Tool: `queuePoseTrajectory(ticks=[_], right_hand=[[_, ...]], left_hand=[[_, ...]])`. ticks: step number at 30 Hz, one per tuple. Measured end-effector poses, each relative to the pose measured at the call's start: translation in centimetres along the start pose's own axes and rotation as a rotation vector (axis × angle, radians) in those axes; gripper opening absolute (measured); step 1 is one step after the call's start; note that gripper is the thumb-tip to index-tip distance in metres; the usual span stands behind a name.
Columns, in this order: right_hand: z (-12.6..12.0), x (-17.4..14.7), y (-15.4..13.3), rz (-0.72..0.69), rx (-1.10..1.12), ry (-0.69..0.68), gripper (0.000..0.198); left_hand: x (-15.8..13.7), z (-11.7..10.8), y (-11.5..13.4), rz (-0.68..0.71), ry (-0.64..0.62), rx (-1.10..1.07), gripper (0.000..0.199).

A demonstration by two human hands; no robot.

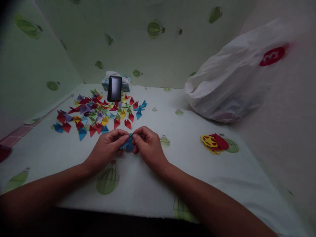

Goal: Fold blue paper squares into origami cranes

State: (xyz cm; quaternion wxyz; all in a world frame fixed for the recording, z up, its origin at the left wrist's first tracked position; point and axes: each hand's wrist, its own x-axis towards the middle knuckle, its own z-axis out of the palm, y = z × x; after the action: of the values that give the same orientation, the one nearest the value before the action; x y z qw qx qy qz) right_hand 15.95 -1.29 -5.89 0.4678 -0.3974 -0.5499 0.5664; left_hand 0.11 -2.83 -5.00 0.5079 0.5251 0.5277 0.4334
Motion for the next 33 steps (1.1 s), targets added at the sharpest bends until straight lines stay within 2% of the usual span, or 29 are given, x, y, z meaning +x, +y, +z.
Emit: queuePoseTrajectory(ticks=[16,22,25,30,33], right_hand=[[-0.17,-0.15,-0.51,-0.067,-0.192,0.029,0.012],[-0.32,-0.15,-0.5,-0.067,-0.25,0.026,0.015],[-0.35,-0.1,-0.58,-0.05,-0.181,-0.022,0.016],[-0.3,0.11,-0.24,0.031,0.115,-0.082,0.02],[-0.29,0.28,0.08,0.077,0.214,-0.098,0.022]], left_hand=[[0.1,-0.05,-0.08,0.007,-0.055,-0.017,0.024],[0.31,-0.24,-0.3,0.165,-0.023,0.076,0.014],[0.32,-0.32,-0.35,0.166,-0.006,0.076,0.015],[0.23,-0.4,-0.04,0.13,-0.014,0.014,0.019],[0.29,-0.46,0.01,0.13,-0.024,0.002,0.02]])
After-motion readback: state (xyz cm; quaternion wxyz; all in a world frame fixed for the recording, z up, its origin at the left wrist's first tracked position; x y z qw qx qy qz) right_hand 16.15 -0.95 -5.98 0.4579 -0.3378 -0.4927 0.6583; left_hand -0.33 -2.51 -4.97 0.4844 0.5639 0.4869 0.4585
